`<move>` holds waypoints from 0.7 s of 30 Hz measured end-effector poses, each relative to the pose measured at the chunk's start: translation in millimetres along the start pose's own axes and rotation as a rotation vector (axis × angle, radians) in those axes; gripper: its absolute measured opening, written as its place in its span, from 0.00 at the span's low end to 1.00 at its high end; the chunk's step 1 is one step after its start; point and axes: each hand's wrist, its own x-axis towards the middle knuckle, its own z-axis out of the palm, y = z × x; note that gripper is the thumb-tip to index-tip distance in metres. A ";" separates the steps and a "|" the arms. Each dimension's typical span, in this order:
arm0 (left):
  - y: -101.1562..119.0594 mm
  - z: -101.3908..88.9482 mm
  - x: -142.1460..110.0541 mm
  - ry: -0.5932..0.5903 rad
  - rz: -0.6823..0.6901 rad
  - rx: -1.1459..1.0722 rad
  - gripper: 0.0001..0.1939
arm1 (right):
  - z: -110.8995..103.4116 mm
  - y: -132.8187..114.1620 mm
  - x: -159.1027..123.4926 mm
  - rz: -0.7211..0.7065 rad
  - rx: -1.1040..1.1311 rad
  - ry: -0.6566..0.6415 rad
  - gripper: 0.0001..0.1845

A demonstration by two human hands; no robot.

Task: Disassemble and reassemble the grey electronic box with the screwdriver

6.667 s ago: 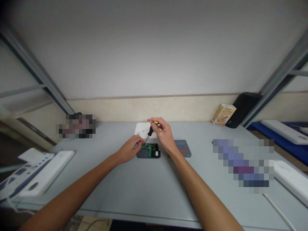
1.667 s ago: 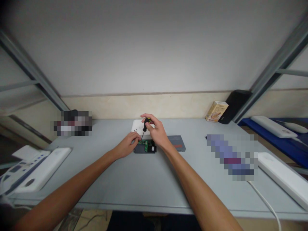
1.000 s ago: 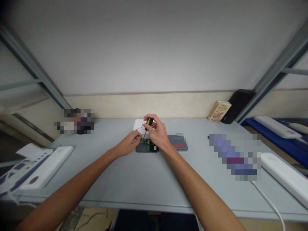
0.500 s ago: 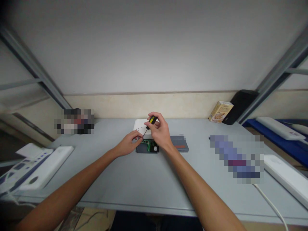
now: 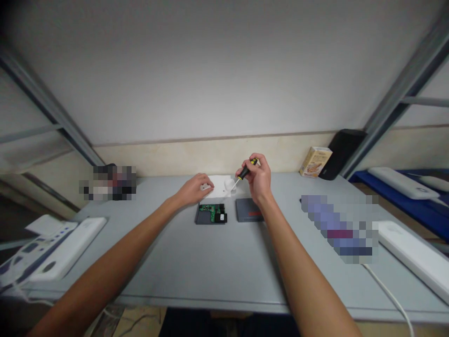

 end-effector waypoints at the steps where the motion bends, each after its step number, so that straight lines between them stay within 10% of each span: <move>1: -0.3 1.6 10.6 -0.036 0.030 0.035 0.07 | -2.3 -4.4 -0.1 0.066 0.010 -0.073 0.14; 10: 7.7 13.8 47.4 -0.209 -0.044 0.174 0.11 | -10.4 -29.2 -3.8 0.150 -0.176 -0.151 0.10; 17: 32.1 -9.4 -16.1 -0.098 -0.051 -0.129 0.17 | 4.8 -31.2 -20.7 -0.086 -0.892 -0.539 0.08; 21: 35.1 -15.3 -62.9 -0.217 -0.065 -0.229 0.37 | 11.3 -18.7 -35.8 0.033 -1.190 -0.834 0.21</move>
